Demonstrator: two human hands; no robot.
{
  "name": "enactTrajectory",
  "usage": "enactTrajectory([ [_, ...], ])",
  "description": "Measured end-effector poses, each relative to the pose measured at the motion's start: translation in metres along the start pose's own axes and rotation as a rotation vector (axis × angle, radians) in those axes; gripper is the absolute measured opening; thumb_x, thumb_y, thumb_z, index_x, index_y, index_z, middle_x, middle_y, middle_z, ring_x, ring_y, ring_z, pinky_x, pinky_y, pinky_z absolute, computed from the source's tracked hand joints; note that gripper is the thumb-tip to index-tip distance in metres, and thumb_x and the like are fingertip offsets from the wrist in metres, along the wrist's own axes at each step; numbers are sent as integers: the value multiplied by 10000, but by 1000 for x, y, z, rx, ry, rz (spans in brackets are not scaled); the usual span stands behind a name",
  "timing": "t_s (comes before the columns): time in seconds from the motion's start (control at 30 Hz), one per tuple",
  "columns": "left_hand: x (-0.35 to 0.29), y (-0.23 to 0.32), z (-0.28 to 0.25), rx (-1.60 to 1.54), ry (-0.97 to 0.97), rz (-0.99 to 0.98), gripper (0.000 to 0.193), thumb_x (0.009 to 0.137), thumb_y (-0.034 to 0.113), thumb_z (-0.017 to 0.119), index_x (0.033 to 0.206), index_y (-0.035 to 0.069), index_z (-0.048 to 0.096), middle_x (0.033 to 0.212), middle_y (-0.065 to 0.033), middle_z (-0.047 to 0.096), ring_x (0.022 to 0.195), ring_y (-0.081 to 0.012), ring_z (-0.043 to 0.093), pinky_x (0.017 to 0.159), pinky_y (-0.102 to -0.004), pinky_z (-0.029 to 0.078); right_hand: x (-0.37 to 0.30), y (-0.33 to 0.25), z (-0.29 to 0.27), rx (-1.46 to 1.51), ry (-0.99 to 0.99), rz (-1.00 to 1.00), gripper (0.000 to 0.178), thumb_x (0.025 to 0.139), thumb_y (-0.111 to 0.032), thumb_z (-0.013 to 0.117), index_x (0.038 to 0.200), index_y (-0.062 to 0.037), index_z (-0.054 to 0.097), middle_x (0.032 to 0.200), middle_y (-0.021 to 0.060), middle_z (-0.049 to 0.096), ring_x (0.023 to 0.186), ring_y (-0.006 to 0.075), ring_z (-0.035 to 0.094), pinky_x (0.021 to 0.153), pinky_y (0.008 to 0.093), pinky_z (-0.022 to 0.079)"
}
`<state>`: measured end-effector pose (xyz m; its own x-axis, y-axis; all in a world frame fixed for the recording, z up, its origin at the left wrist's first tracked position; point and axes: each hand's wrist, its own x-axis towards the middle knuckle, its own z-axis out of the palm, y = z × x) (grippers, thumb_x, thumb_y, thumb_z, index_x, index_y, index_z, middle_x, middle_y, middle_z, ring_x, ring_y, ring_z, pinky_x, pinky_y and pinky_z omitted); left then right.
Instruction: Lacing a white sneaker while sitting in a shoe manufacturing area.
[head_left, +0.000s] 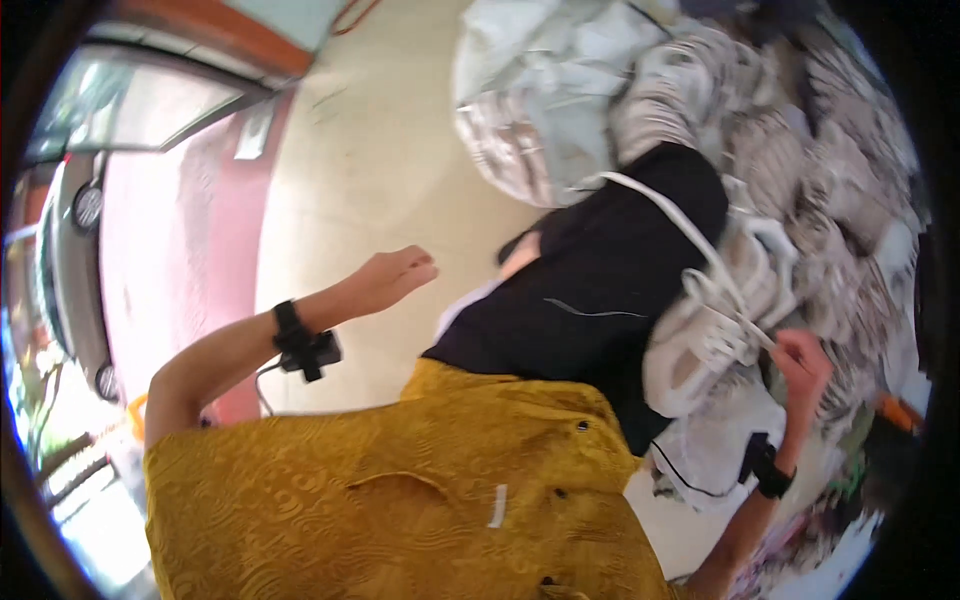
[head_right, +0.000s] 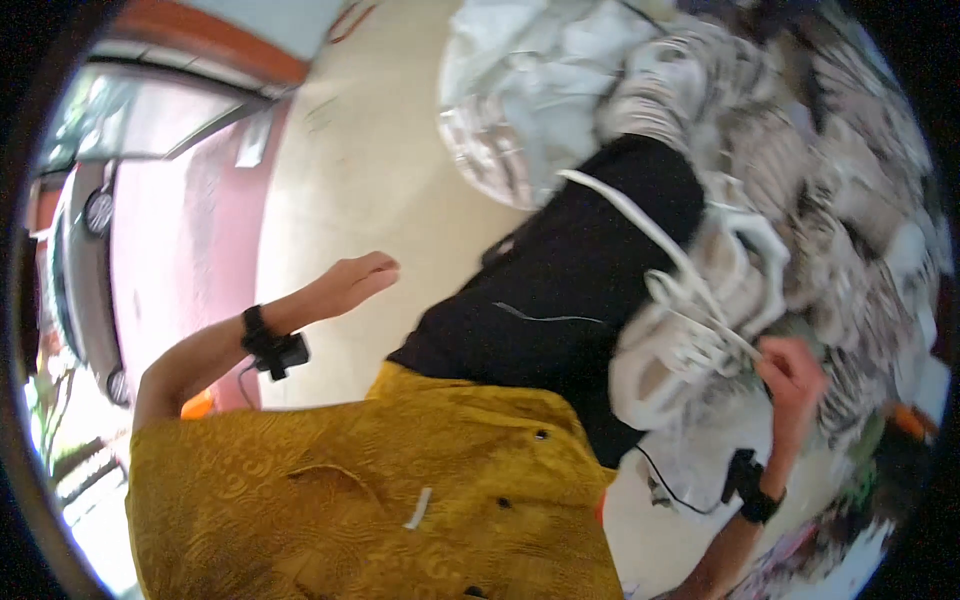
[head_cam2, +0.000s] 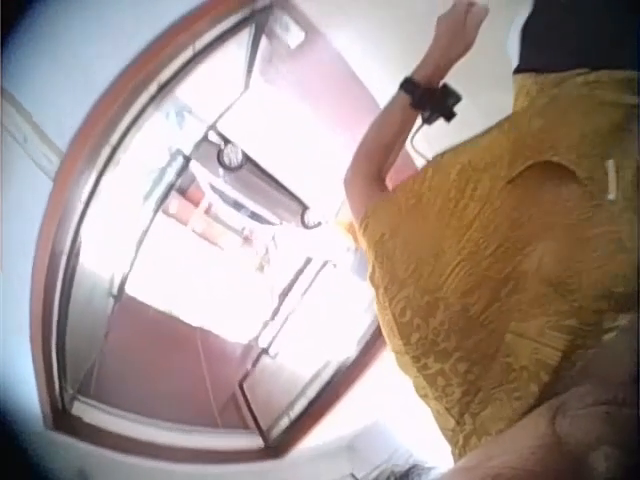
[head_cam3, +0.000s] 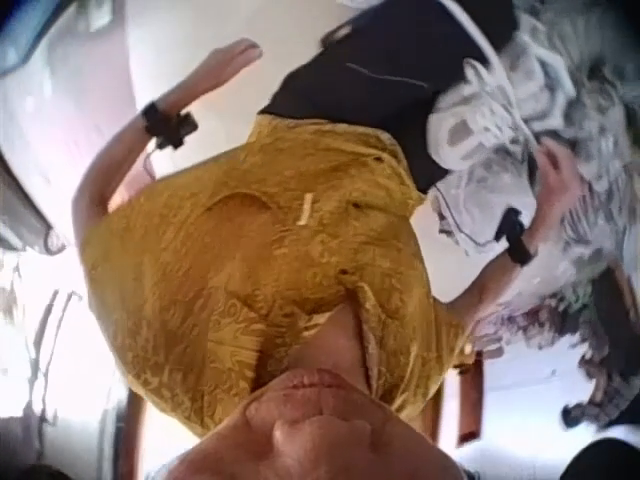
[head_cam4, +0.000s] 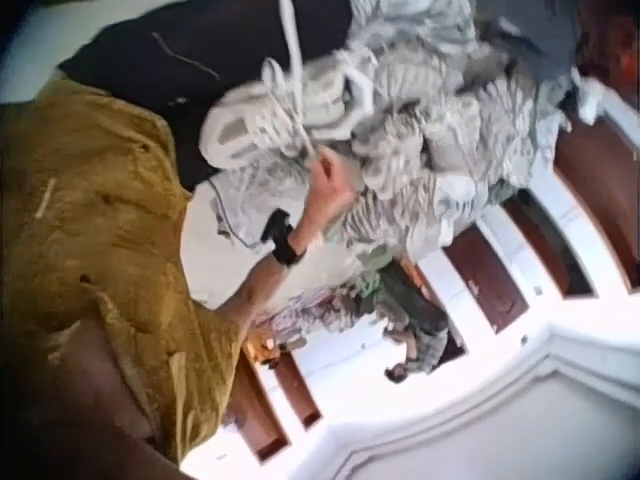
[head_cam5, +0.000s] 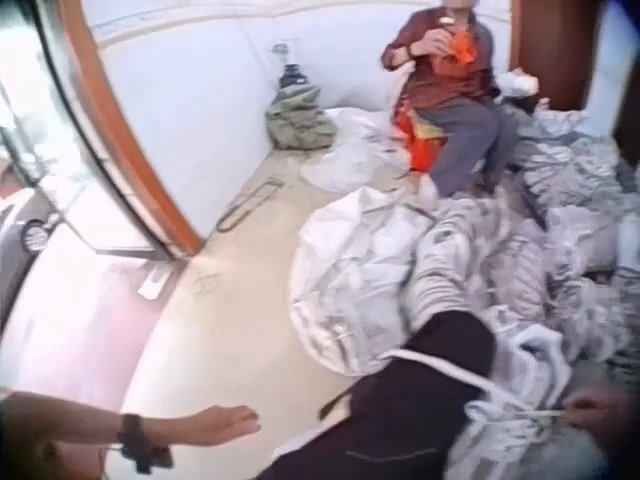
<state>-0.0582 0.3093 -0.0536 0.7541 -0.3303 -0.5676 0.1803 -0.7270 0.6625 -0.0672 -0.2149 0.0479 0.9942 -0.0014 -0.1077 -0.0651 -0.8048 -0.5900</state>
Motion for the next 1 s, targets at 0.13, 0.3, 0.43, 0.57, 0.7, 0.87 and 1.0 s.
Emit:
enactTrajectory([
  [0.13, 25, 66, -11, -35, 38, 191, 244, 897, 190, 502, 1043, 0, 550, 946, -137, 622, 856, -229, 606, 762, -315, 468, 8, -18, 14, 24, 25, -68, 111, 673, -19, 633, 782, -11, 616, 668, 34, 529, 604, 122, 509, 556, 236, 397],
  [0.3, 51, 174, 7, -1, 71, 507, 207, 833, 86, 574, 1025, 8, 562, 957, -126, 615, 853, -217, 604, 748, -309, 472, 1, -15, 15, 105, 88, -76, 129, 666, 14, 630, 793, -10, 626, 667, 63, 556, 595, 159, 535, 551, 261, 423],
  [0.43, 70, 231, 42, 302, 191, 1051, 262, 744, 34, 637, 997, 22, 570, 944, -123, 597, 839, -288, 598, 717, -340, 492, -6, -14, 12, 143, 127, -117, 133, 667, 18, 633, 796, -17, 632, 666, 69, 560, 585, 170, 534, 534, 267, 422],
  [0.57, 94, 244, 64, 330, 248, 1054, 251, 735, 20, 632, 976, 21, 563, 961, -124, 579, 810, -297, 602, 670, -342, 502, -9, -11, 9, 172, 161, -147, 136, 662, 18, 639, 792, -23, 635, 664, 73, 559, 580, 166, 534, 524, 271, 419],
  [0.7, 109, 247, 72, 440, 295, 1015, 294, 742, 31, 618, 1024, 36, 534, 986, -119, 572, 773, -289, 611, 619, -341, 504, -9, -5, 11, 164, 203, -193, 137, 648, 35, 639, 778, -11, 637, 667, 67, 562, 573, 158, 530, 521, 260, 411],
  [0.87, 118, 241, 74, 589, 251, 938, 272, 750, 59, 619, 1011, 66, 540, 874, -99, 586, 692, -281, 606, 562, -348, 489, -11, 3, 4, 106, 285, -233, 118, 650, 28, 635, 758, -21, 636, 671, 81, 588, 591, 202, 570, 528, 291, 442],
  [1.0, 120, 240, 69, 603, 232, 936, 175, 769, 68, 606, 941, 75, 574, 775, -100, 589, 660, -285, 602, 550, -357, 487, -19, 13, -11, 77, 321, -154, 117, 647, 32, 635, 755, -13, 635, 676, 70, 594, 598, 178, 571, 537, 270, 440],
])
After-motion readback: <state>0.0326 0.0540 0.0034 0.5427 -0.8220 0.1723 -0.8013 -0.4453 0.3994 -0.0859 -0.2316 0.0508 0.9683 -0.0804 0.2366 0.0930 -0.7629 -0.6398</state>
